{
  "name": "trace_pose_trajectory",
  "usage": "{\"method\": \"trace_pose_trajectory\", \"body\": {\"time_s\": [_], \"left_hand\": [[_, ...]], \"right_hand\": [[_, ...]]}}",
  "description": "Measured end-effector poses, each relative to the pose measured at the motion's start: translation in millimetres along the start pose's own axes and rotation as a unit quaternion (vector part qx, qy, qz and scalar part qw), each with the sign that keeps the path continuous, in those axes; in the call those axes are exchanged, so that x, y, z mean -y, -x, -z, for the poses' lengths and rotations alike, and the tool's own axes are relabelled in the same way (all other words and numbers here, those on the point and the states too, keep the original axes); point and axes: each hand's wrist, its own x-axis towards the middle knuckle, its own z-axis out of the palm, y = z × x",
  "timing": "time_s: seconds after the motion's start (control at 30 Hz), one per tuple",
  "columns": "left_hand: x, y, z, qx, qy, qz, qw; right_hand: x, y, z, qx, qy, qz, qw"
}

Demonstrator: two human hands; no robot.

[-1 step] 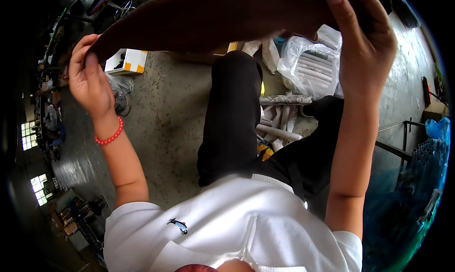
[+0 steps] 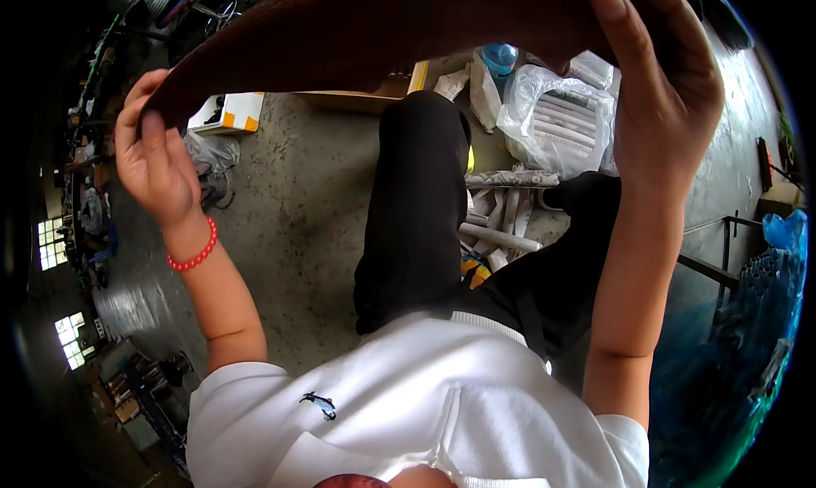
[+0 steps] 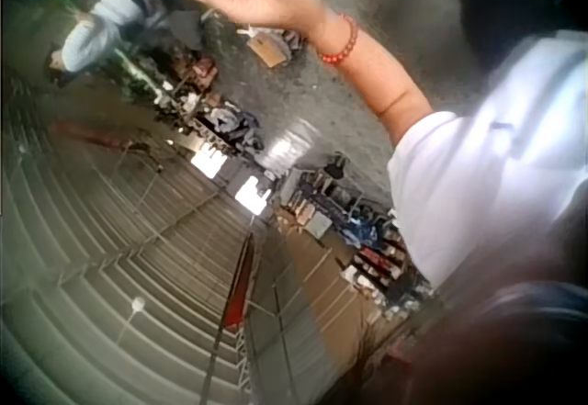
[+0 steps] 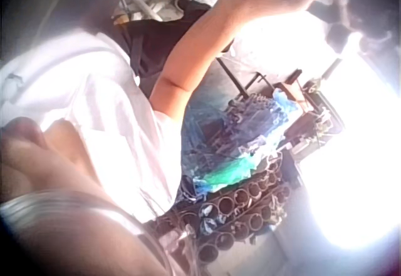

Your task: The person sits on the floor and wipes cylindrical metal parts with a brown cloth. They pick up parts from a plastic bag, wipe them, and place them into a cardboard box. The person also folds the cloth during the task.

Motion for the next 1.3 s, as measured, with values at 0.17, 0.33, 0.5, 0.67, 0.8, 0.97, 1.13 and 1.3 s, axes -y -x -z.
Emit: {"method": "trace_pose_trajectory", "body": {"time_s": [0.17, 0.33, 0.5, 0.67, 0.8, 0.97, 1.13, 1.3], "left_hand": [[-31, 56, 8, 0.127, 0.012, 0.075, 0.989], [-34, 142, -6, 0.215, 0.051, 0.316, 0.923], [-21, 196, -12, 0.198, 0.094, 0.422, 0.879], [20, 201, -33, -0.037, 0.121, 0.455, 0.882], [58, 179, -62, -0.165, 0.055, 0.412, 0.894], [102, 173, -85, -0.241, 0.045, 0.41, 0.878], [126, 195, -97, -0.217, -0.019, 0.44, 0.871], [126, 238, -102, -0.165, 0.121, 0.631, 0.748]], "right_hand": [[15, 57, 16, 0.124, -0.055, -0.063, 0.989], [11, 135, 39, 0.271, 0.037, -0.333, 0.902], [-11, 181, 48, 0.242, 0.018, -0.402, 0.883], [-54, 166, 23, 0.049, -0.061, -0.445, 0.892], [-97, 155, -4, 0.004, -0.081, -0.457, 0.886], [-134, 160, -15, -0.082, -0.085, -0.45, 0.885], [-155, 172, -12, -0.075, -0.053, -0.447, 0.89], [-164, 210, -10, 0.028, -0.051, -0.57, 0.82]]}}
